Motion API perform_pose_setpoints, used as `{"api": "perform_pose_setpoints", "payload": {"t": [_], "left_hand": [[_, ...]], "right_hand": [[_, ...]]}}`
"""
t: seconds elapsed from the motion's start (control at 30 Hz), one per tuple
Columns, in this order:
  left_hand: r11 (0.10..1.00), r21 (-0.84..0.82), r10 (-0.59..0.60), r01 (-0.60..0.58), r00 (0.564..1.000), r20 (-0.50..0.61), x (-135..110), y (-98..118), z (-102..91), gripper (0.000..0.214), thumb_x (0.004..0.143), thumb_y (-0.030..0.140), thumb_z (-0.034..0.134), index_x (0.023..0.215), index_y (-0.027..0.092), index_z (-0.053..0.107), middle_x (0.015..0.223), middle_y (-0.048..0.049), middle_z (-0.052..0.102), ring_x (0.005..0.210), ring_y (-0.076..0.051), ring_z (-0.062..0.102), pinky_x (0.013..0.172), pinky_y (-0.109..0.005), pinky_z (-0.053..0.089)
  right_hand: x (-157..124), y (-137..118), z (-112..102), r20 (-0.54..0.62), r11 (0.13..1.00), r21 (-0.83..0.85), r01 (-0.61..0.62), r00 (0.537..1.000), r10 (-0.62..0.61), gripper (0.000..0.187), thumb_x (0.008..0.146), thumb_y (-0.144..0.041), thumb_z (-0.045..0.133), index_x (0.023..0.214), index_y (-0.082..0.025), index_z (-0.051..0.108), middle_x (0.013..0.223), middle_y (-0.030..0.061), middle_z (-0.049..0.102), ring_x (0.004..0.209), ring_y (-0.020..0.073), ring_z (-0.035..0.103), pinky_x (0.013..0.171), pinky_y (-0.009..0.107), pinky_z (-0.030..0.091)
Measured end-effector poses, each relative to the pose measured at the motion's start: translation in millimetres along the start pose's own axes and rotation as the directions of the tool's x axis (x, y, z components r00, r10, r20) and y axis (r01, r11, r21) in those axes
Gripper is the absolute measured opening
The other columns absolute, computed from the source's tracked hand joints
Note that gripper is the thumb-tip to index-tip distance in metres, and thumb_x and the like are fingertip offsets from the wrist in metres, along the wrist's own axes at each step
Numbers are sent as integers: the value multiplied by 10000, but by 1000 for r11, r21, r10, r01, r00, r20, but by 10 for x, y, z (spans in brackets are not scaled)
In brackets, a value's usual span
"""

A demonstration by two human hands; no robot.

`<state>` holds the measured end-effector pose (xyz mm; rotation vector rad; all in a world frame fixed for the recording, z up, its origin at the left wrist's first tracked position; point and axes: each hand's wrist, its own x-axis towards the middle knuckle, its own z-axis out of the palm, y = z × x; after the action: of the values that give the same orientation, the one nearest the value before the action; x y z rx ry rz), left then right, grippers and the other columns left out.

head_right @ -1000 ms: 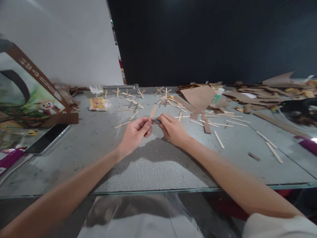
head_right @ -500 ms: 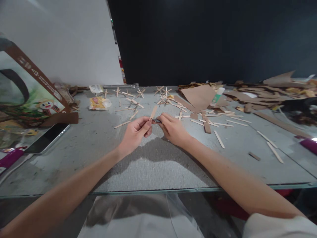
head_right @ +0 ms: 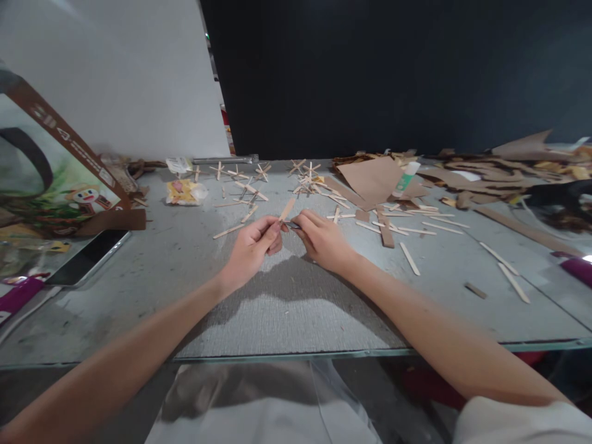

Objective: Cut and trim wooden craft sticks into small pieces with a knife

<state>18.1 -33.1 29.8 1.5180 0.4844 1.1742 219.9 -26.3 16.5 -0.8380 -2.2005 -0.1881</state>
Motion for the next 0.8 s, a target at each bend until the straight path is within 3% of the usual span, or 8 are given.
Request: {"api": "perform_pose_setpoints", "payload": {"t": [0.2,0.43,0.8], "left_hand": [[1000,-13,-6,6,1000,20,-11,10,7,445,942,617,687,908,178,623,583,88,348,517,-96,333,535,-268,280],[998,-36,-56,60,994,96,10,-64,-34,468,934,625,692,841,179,584,602,92,305,507,-77,277,515,-249,247],[996,-54,-69,71,996,49,11,-146,-54,500,892,659,727,841,180,596,597,99,295,504,-72,263,515,-242,244]], "right_hand": [[1,12,9,-12,1000,-14,27,1000,-27,177,1115,-239,353,1054,-246,519,913,75,609,825,246,606,706,345,478],[6,47,40,-4,986,-142,84,996,-86,203,1103,-198,344,1017,-239,523,881,86,618,813,269,580,697,367,445],[-32,161,167,35,989,-145,37,999,-32,193,1073,-174,386,994,-229,553,888,88,632,828,262,570,713,343,412]]}}
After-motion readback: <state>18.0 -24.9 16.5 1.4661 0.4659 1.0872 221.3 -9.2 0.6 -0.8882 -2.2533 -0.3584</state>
